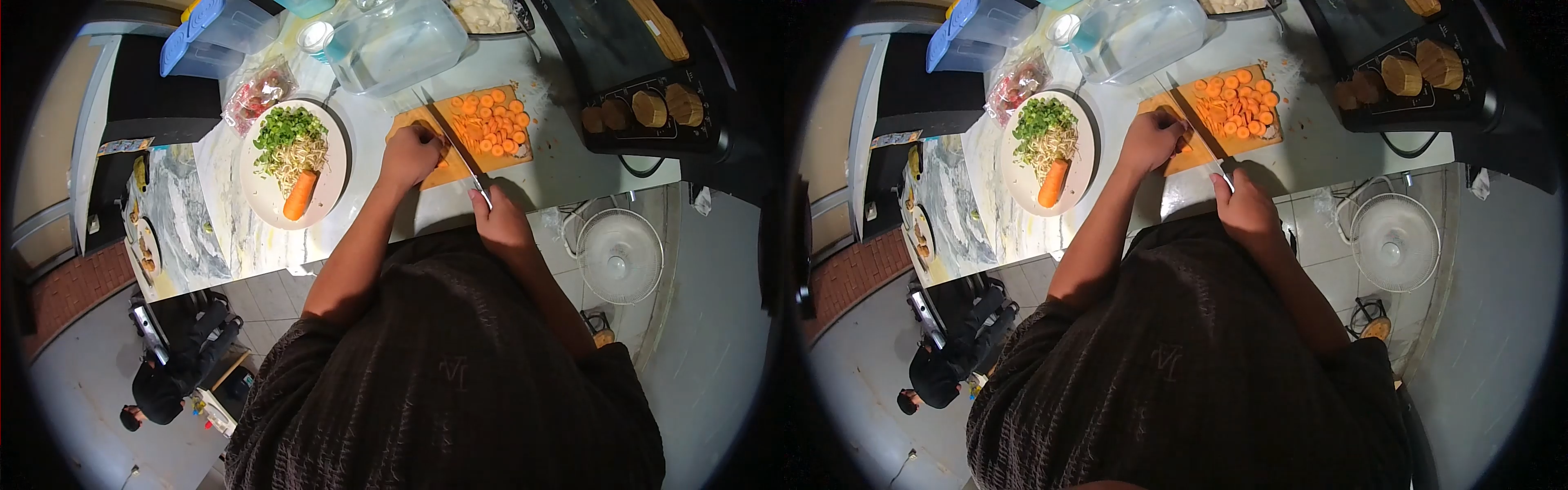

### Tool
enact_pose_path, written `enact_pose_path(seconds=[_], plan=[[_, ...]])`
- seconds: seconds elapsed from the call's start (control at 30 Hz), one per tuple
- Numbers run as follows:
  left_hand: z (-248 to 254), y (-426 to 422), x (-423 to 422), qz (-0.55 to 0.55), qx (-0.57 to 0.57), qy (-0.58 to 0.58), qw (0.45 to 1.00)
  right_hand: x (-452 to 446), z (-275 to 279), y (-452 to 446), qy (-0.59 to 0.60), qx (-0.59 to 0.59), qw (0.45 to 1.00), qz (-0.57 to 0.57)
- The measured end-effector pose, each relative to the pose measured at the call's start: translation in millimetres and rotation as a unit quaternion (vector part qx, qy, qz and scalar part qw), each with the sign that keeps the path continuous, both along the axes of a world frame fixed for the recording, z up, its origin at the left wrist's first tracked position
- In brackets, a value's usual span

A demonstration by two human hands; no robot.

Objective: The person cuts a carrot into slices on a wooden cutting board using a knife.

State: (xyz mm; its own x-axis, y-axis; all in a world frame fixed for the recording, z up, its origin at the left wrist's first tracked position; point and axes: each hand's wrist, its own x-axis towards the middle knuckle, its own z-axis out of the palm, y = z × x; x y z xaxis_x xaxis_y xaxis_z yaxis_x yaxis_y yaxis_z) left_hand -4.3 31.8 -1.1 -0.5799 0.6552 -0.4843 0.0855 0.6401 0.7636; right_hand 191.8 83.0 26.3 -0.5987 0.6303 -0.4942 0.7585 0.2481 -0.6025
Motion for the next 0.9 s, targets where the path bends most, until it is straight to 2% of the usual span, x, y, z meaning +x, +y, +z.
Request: enact_pose_path(seconds=[0.5, 0.9], plan=[[4.8, 0.9, -3.0, 0.038, 0.005, -0.093, 0.995, -1.3, 4.5, 6.8, -0.012, -0.031, 0.999, 0.005], [4.6, 3.0, -2.7, 0.035, -0.012, -0.069, 0.997, -1.5, 4.6, 2.8, -0.010, -0.018, 1.000, 0.019]])
